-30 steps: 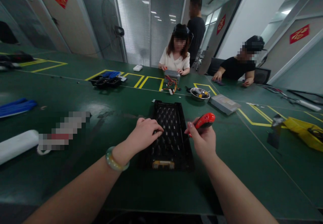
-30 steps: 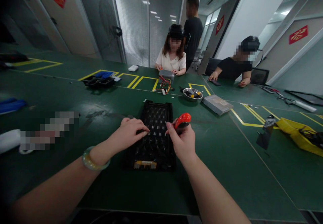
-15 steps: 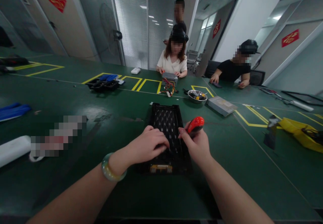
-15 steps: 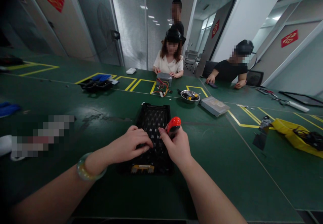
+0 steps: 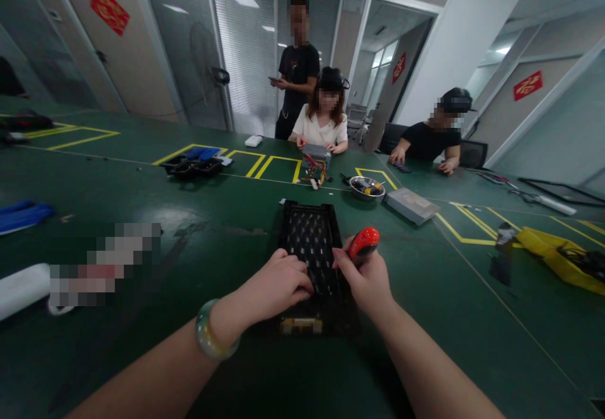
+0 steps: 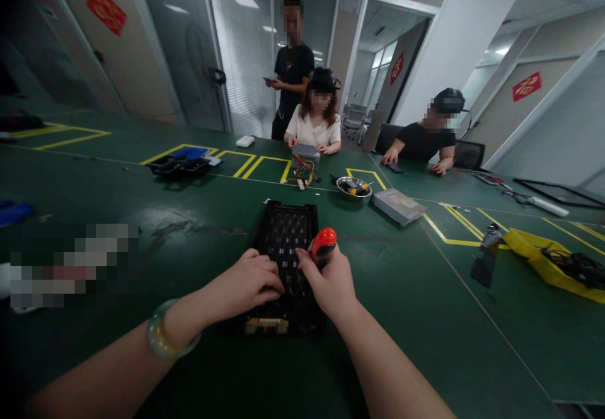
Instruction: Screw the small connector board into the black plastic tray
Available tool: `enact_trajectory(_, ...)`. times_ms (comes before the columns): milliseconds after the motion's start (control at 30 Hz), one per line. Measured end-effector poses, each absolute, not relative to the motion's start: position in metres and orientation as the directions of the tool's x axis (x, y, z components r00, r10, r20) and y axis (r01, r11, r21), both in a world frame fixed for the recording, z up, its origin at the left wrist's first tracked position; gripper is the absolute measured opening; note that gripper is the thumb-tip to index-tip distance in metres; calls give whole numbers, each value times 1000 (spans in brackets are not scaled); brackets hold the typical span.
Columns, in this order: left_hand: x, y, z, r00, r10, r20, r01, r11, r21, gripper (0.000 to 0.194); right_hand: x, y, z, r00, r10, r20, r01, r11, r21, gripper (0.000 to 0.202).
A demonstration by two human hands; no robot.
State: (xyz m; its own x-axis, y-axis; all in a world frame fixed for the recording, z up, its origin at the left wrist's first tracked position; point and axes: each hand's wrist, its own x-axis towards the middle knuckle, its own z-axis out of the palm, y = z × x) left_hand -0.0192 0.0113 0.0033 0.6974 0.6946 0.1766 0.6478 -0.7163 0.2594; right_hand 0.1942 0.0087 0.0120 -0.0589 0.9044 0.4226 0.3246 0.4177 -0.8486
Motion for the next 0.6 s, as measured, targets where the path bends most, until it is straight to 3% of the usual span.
enact_trajectory(300,-20,9,5,671,714,199,656,-697,291,8,191,8,18,-42,894,446,344,432,-834,22)
enact_trajectory(500,-20,10,14,521,786,334,621,-617,483,8,194,8,15,-48,860,509,318,496,-808,19)
enact_trajectory(600,-19,7,20,391,787,477,537,-616,576,7,196,7,16,-84,762,642,356,624,-695,14)
